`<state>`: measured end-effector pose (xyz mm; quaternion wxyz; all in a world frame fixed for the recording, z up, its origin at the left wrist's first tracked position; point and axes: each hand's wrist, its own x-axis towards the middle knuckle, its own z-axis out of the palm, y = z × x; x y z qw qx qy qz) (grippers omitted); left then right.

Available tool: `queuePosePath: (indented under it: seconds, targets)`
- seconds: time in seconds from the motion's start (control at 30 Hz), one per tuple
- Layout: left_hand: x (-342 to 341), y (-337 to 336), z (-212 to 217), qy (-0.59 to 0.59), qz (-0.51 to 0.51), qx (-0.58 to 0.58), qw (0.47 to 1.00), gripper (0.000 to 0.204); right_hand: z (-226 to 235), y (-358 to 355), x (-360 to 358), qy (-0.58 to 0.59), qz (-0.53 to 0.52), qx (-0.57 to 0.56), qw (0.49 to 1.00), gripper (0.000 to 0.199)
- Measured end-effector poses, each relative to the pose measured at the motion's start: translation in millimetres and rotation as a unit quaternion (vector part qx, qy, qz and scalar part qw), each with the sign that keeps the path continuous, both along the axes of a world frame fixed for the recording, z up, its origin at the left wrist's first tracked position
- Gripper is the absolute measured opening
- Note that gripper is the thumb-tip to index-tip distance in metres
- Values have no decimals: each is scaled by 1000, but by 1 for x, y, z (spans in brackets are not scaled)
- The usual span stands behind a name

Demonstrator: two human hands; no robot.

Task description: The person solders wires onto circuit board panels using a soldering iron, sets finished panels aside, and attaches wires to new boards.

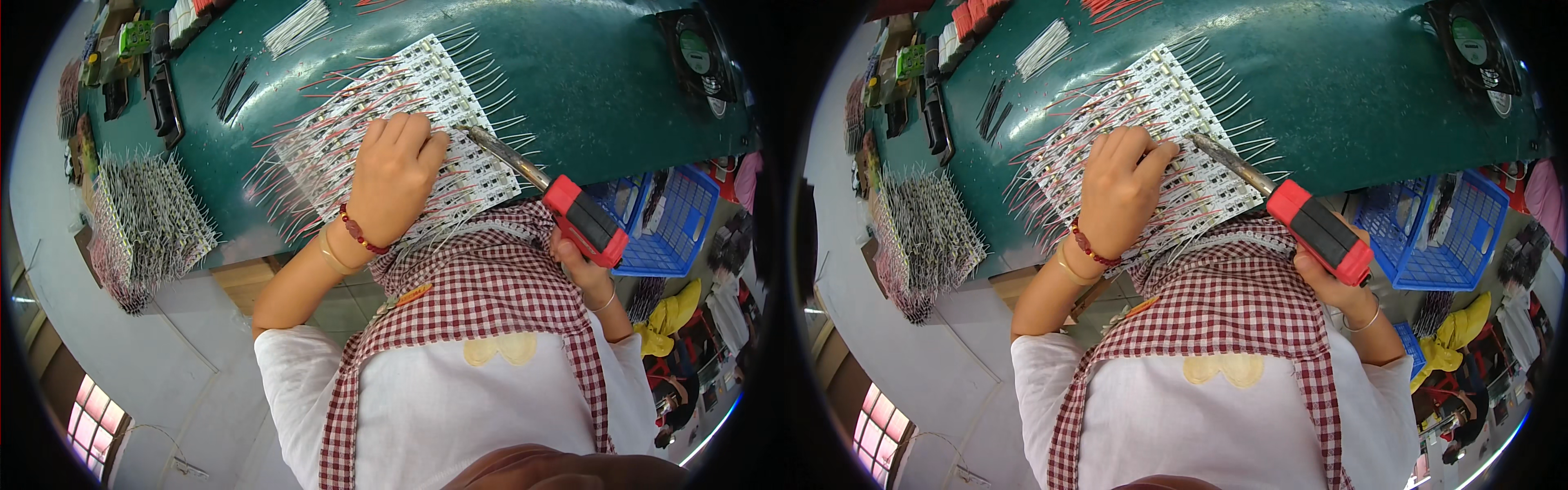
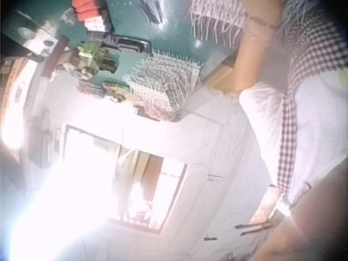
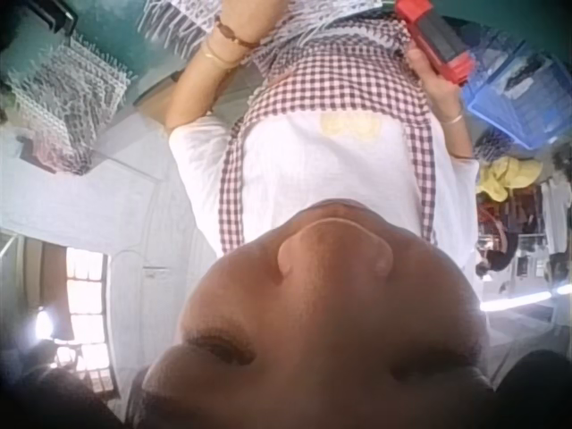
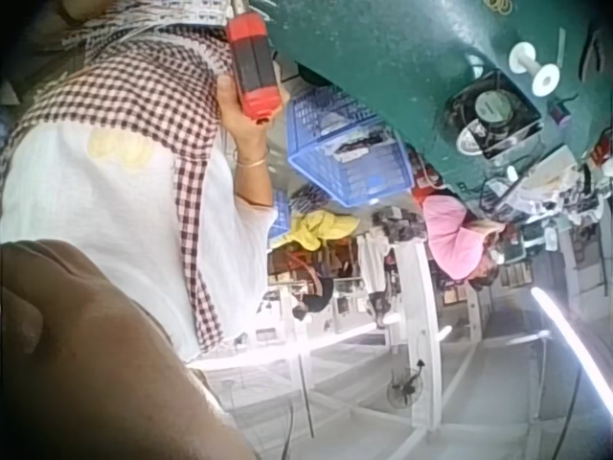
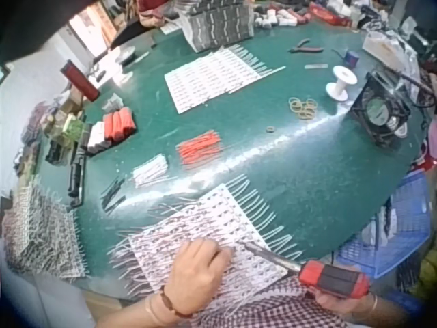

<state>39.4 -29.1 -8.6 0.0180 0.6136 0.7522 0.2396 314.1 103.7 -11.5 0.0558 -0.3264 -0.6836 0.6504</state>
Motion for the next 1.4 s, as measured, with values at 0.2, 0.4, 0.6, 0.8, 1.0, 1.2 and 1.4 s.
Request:
queuePosePath:
  seconds: [0.2,0.4,0.6,0.8,1.0,1.2,1.4]
  targets:
    - [-2,1,6,54,-3,1,999,20,0,0,0,16,-6,19,1000,21]
    - [10,-5,6,16,-9,20,1000,22,0,-3,5,30,-45,-55,997,24]
    - [11,-6,-1,-1,-14,14,1000,21,-6,-1,15,20,16,29,999,24]
    - [12,-5,0,-1,-17,-6,1000,21,-1,3,9,-5,64,97,993,22]
    - [12,-3,4,2,-24,-23,999,22,4,2,3,26,73,148,986,21]
    - [11,-2,12,29,-26,-43,998,20,-6,0,24,3,28,69,997,21]
    - [12,-3,8,35,-22,-33,999,19,-6,3,25,1,25,14,1000,20]
